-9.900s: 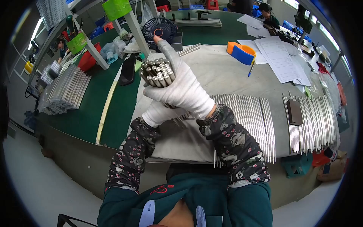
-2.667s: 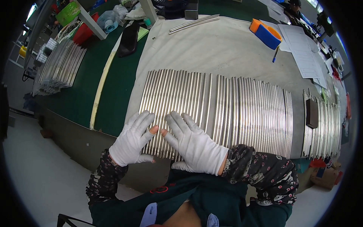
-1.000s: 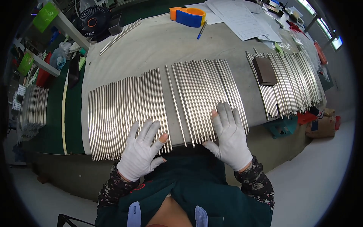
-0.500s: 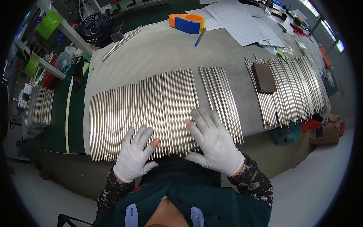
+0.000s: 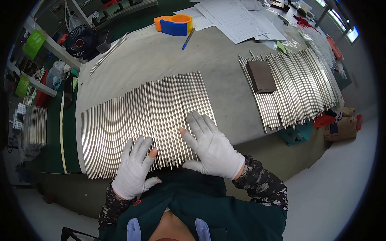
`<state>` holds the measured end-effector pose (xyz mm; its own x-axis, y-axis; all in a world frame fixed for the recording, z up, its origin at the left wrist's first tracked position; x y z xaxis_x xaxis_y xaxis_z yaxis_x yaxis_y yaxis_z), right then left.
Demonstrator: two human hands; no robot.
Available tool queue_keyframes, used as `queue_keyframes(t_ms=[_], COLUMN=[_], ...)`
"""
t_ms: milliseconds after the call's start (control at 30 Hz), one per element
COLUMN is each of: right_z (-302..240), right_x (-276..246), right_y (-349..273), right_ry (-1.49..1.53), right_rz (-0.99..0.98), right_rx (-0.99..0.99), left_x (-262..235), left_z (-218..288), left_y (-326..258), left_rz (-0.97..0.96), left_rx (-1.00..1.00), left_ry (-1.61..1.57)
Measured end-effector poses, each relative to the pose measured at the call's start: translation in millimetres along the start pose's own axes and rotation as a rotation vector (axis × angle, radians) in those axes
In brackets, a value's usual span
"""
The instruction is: Organizing and sanding the ends of several thin metal rods on a workbench.
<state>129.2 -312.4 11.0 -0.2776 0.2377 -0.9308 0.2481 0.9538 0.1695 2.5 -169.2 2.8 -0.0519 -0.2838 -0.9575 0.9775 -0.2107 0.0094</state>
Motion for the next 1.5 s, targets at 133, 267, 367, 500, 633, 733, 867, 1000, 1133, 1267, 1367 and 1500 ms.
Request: queue_keyframes(t_ms=[133, 267, 367, 500, 633, 733, 867, 1000, 1133, 1267, 1367, 1500], right_z=[-9, 13, 19, 18, 17, 15, 17, 11, 2, -18, -42, -55], right_x=[-10, -13, -9, -14, -14, -15, -11, -15, -20, -19, -16, -17], right_y=[-12, -35, -45, -47, -45, -48, -51, -55, -64, -61, -44, -38], right_ry=[0.094, -0.069, -0.099, -0.101, -0.144, -0.166, -0.163, -0.172, -0.149, -0.154, -0.104, -0.005], right_rz=[-0.024, -0.028, -0.030, 0.026, 0.040, 0.067, 0.087, 0.127, 0.294, 0.474, 0.552, 0.502], right_rx=[-0.024, 0.139, 0.150, 0.150, 0.152, 0.119, 0.069, -0.006, -0.035, -0.023, -0.119, -0.282], left_x=[9, 14, 13, 14, 15, 16, 17, 17, 12, 1, 33, 35], left_z=[16, 19, 21, 24, 25, 26, 24, 25, 27, 38, 43, 45], left_y=[22, 29, 37, 39, 41, 39, 40, 38, 37, 37, 48, 55], left_rz=[-0.020, -0.013, -0.044, -0.018, -0.042, -0.041, -0.035, -0.018, 0.004, 0.287, -0.137, 0.031], left_rx=[0.034, 0.018, 0.041, 0.060, 0.046, 0.047, 0.049, 0.050, 0.064, 0.095, -0.401, -0.690], left_ry=[-0.031, -0.026, -0.036, -0.038, -0.036, -0.012, -0.009, -0.026, -0.042, -0.521, -1.800, -1.928])
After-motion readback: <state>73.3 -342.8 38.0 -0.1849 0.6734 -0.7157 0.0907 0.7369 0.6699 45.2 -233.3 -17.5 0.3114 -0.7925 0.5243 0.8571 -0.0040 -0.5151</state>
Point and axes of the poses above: each hand's wrist, its own y-axis towards the middle knuckle, its own x-axis out of the palm, z = x × y, the point moved 6 cm from there along y, towards the middle knuckle, and after that the axes turned 2 degrees about -z, right-handed, at the moved point
